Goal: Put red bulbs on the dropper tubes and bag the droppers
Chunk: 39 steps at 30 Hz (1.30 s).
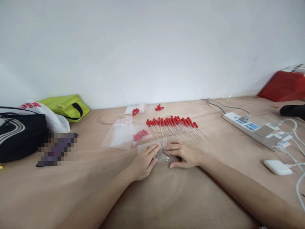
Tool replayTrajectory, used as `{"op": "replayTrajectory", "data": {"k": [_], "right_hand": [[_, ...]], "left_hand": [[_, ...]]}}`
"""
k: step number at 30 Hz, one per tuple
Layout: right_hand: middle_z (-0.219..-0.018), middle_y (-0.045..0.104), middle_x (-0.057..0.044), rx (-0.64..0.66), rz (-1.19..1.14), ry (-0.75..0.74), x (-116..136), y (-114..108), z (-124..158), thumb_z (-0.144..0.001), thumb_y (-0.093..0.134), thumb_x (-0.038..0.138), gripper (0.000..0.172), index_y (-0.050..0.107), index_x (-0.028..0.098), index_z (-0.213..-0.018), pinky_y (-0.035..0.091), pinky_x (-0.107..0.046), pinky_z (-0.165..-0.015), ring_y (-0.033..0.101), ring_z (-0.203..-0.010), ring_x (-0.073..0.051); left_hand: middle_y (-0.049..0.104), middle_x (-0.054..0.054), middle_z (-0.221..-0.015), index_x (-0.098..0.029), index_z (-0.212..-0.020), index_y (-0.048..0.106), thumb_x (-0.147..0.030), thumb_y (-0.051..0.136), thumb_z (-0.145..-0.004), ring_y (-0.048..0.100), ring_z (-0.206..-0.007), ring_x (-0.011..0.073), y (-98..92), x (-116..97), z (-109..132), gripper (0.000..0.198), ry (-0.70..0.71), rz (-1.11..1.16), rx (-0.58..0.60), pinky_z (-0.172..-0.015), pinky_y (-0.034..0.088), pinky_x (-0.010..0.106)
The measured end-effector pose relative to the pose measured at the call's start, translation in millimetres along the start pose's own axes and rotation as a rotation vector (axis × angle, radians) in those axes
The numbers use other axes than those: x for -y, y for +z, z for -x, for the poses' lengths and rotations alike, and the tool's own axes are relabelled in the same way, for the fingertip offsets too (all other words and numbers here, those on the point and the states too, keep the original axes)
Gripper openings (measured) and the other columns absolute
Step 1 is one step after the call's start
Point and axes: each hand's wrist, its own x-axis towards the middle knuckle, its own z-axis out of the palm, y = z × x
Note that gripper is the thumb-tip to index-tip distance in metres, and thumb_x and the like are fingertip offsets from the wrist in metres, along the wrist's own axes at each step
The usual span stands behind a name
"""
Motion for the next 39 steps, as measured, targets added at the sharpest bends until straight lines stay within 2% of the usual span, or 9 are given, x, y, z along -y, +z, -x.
{"op": "replayTrajectory", "data": {"k": [4,9,13,17,19,22,26,32,39], "right_hand": [[-0.122,0.054,-0.005,-0.004,-0.020,0.012,-3,0,0,-0.085,0.045,0.027,0.029,0.058,0.027,-0.111,0.028,-0.041,-0.101,0.045,-0.116,-0.017],[-0.133,0.041,-0.005,-0.022,-0.088,0.119,-9,-4,7,-0.088,0.037,0.034,0.033,0.056,0.028,-0.114,0.029,-0.040,-0.100,0.036,-0.123,-0.017],[-0.119,0.054,-0.007,-0.117,-0.142,0.156,-14,-9,7,-0.083,0.046,0.037,0.030,0.062,0.024,-0.105,0.040,-0.037,-0.090,0.049,-0.110,-0.020],[-0.070,0.062,-0.004,-0.490,0.077,0.386,-34,-19,-14,-0.079,0.050,0.035,0.023,0.065,0.020,-0.071,0.044,-0.031,-0.066,0.057,-0.067,-0.017],[-0.070,0.061,-0.004,-0.652,0.264,0.522,-50,-25,-31,-0.077,0.050,0.029,0.017,0.063,0.019,-0.075,0.042,-0.032,-0.069,0.054,-0.070,-0.018],[-0.084,0.060,-0.011,-0.660,0.493,0.679,-75,-30,-57,-0.074,0.050,0.025,0.023,0.063,0.015,-0.090,0.039,-0.036,-0.075,0.052,-0.084,-0.024],[-0.094,0.056,-0.017,-0.637,0.576,0.894,-97,-29,-79,-0.074,0.050,0.030,0.025,0.066,0.013,-0.084,0.037,-0.040,-0.076,0.047,-0.094,-0.029],[-0.090,0.058,-0.013,-0.758,0.341,0.878,-99,-40,-76,-0.072,0.051,0.035,0.023,0.063,0.016,-0.077,0.038,-0.040,-0.078,0.051,-0.089,-0.025],[-0.064,0.055,0.002,-1.104,-0.411,0.621,-68,-37,-21,-0.074,0.047,0.053,0.035,0.044,0.020,-0.085,0.042,-0.027,-0.054,0.051,-0.053,-0.012]], "left_hand": [[0.031,0.009,-0.139,-0.017,-0.133,0.028,-0.029,0.040,-0.087,0.029,-0.127,0.0201,-4.7,6,3,0.050,-0.045,0.017,-0.041,-0.103,0.031,0.038],[0.042,0.007,-0.133,-0.019,-0.126,0.041,-0.031,0.043,-0.085,0.037,-0.123,0.0192,-11.6,19,7,0.042,-0.063,0.030,-0.077,-0.101,0.033,0.038],[0.051,0.006,-0.125,-0.021,-0.121,0.047,-0.031,0.045,-0.084,0.041,-0.120,0.0193,-10.7,22,8,0.038,-0.065,0.033,-0.085,-0.101,0.034,0.040],[0.053,0.008,-0.123,-0.018,-0.119,0.049,-0.031,0.046,-0.084,0.042,-0.119,0.0201,-8.1,22,6,0.038,-0.081,0.030,-0.102,-0.100,0.035,0.040],[0.053,0.008,-0.123,-0.018,-0.119,0.050,-0.031,0.045,-0.084,0.041,-0.120,0.0197,-7.6,21,6,0.037,-0.074,0.030,-0.105,-0.100,0.035,0.040],[0.052,0.007,-0.123,-0.019,-0.118,0.050,-0.030,0.045,-0.084,0.041,-0.120,0.0192,-7.6,20,5,0.036,-0.067,0.031,-0.108,-0.101,0.035,0.039],[0.053,0.006,-0.123,-0.019,-0.117,0.051,-0.030,0.046,-0.084,0.041,-0.121,0.0188,-7.3,19,6,0.035,-0.064,0.036,-0.104,-0.100,0.035,0.039],[0.052,0.007,-0.124,-0.018,-0.118,0.050,-0.031,0.045,-0.084,0.040,-0.122,0.0184,-5.2,21,8,0.036,-0.062,0.036,-0.102,-0.101,0.034,0.039],[0.052,0.006,-0.124,-0.020,-0.118,0.050,-0.030,0.045,-0.084,0.040,-0.121,0.0192,-6.5,19,6,0.036,-0.065,0.044,-0.116,-0.101,0.033,0.040]]}}
